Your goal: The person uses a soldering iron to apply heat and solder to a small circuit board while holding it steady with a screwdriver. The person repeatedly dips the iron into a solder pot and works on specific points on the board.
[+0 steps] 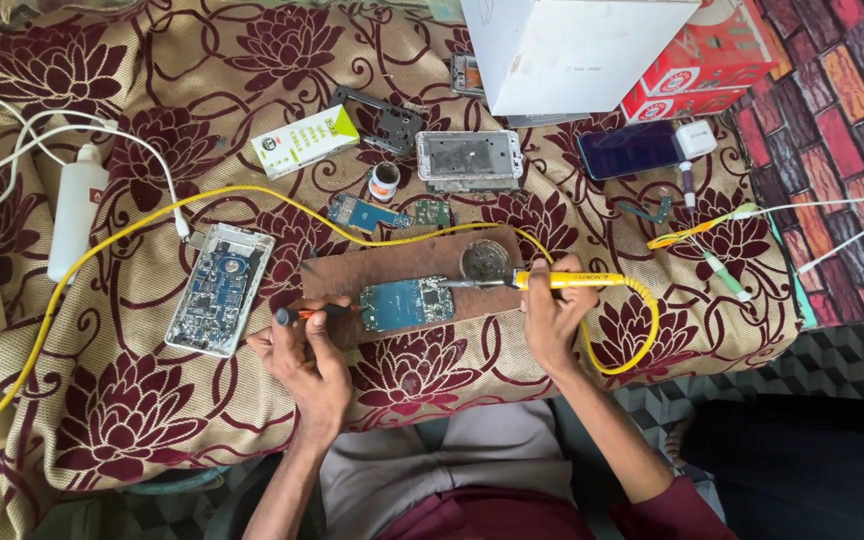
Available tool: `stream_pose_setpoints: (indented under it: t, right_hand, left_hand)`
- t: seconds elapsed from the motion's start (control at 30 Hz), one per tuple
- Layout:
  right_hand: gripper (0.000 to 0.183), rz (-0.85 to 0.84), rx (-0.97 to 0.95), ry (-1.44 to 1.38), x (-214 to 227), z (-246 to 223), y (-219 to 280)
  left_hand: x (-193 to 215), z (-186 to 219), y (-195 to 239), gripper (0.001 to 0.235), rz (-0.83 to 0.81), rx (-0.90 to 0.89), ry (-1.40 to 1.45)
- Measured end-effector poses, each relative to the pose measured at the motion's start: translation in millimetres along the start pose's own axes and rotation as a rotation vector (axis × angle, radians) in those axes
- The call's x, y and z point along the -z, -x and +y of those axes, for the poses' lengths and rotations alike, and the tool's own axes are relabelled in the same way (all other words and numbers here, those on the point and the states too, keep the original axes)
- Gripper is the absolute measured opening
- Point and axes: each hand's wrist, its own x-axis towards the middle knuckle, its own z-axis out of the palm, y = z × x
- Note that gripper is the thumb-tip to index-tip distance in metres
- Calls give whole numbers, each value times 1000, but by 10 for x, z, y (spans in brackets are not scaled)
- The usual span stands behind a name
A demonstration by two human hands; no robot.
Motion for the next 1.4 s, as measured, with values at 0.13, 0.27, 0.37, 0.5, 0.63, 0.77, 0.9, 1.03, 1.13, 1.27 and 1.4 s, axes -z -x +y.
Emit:
stream_pose_setpoints:
  t: [0.13,0.27,0.37,0.5,0.63,0.77,0.9,1.03,1.13,1.27,1.4]
  right_hand:
    - [28,-16,25,-115,5,12,42]
    - [29,16,28,-174,-7,129,74]
    - [28,15,90,-122,25,224,106]
    - [31,-9,10,-129,25,278,140]
    - [31,12,58,-122,-15,256,148]
    - [31,-4,24,-108,-16,189,146]
    - [33,12,-11,-74,-25,104,115]
    - [32,44,-101,-151,-29,12,110]
    - [33,135,-166,-228,-12,-8,81]
    - [30,165,-65,-234,13,40,95]
    - [27,123,76,-232,10,100,157]
  left_hand:
    - [0,36,-10,17,-6,-3,-12]
    - [11,73,-34,15,-7,-4,7]
    - [10,83,-32,14,-15,-44,3]
    - [-4,52,-28,12,-3,-56,0]
    - [-8,22,-25,11,-8,-65,-6]
    - [-2,10,14,12,1,-63,-29]
    - [-9,0,13,12,-10,-48,15]
    - [-5,-23,47,11,6,-37,-23]
    - [-23,-32,41,12,-6,-18,19]
    - [-26,-13,52,13,2,-5,1]
    - [-11,4,36,16,9,-25,-32]
